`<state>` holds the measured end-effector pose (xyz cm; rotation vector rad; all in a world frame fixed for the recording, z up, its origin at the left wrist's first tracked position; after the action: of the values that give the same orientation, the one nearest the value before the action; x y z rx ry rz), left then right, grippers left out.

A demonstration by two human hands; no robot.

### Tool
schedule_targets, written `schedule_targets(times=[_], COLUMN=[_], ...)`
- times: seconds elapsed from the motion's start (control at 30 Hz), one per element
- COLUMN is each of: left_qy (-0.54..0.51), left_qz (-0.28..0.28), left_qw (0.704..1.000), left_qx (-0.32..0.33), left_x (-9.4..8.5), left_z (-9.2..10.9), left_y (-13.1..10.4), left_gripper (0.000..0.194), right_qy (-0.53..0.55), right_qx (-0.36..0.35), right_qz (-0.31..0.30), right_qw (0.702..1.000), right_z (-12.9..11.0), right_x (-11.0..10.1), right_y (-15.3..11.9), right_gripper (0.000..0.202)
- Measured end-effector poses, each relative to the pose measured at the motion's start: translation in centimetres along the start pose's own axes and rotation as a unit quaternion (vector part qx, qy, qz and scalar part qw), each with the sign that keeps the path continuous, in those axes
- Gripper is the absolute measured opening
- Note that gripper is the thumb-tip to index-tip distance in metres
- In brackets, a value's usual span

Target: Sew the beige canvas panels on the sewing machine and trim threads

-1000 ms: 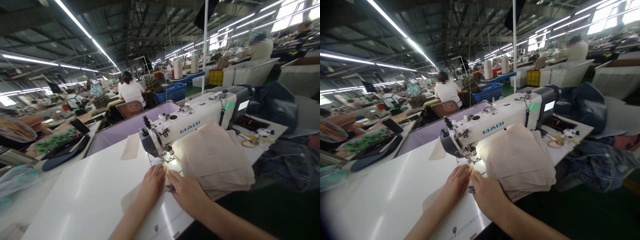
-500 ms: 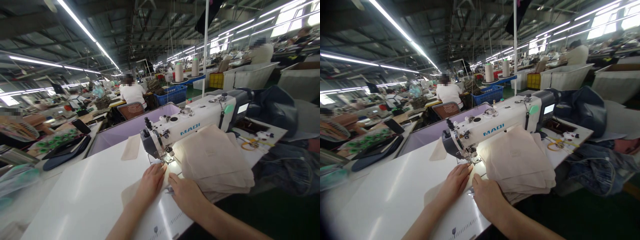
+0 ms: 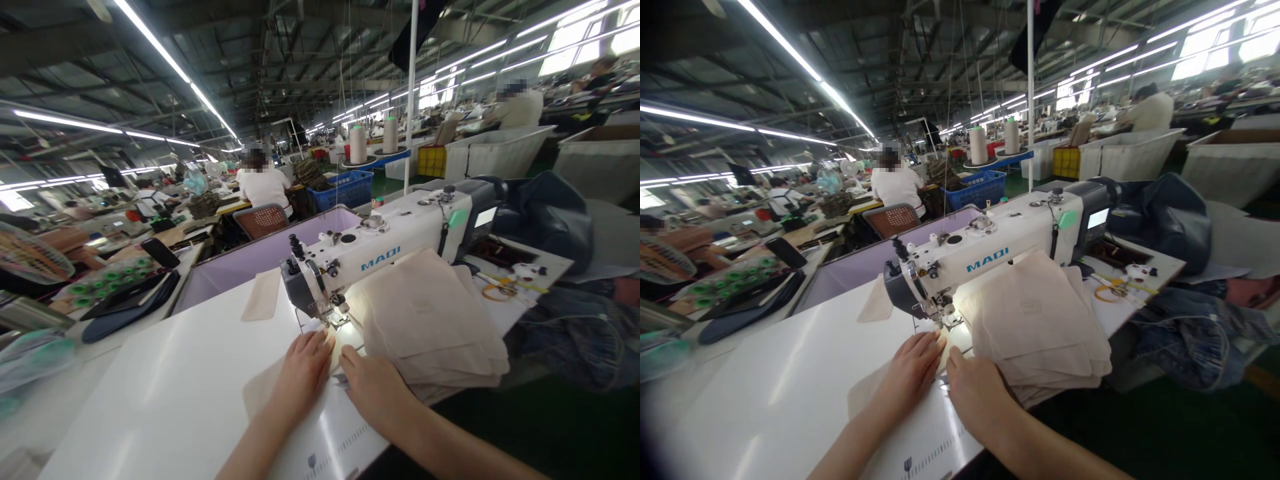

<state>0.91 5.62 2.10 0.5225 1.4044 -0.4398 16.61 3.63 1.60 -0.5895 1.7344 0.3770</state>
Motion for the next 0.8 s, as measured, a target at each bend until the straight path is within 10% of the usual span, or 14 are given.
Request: schedule_targets(times=[0.23, 0.8], left_qy=[-0.013, -0.029], left_qz=[-0.015, 0.007], left_qw=[0.997, 0.997], left_qx=[0.072, 0.066], left_x=[-0.6, -1.2], left_z=[2.1, -1.9], left_y=[-1.9, 0.9], left_gripper=[0.04, 0.033], right_qy=[-0.023, -0.014], right_qx=[-0.01, 0.005], right_qz=[0.002, 0.003], right_qw=[1.0, 1.0], right_z=[0.3, 0.0], right_x=[0.8, 0.3], right_y=[-0.6, 0.2], right_gripper=[0.038, 0.034])
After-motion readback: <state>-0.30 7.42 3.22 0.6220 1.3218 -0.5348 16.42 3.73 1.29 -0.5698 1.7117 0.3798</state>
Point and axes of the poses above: each hand's wrist, its own y-axis towards the middle knuckle, its own x-axis out of the palm, z = x × y, the point moved 3 cm from there along y, towards the middle knuckle, and after that the axes turned 9 degrees about -z, right-handed, at the moved point
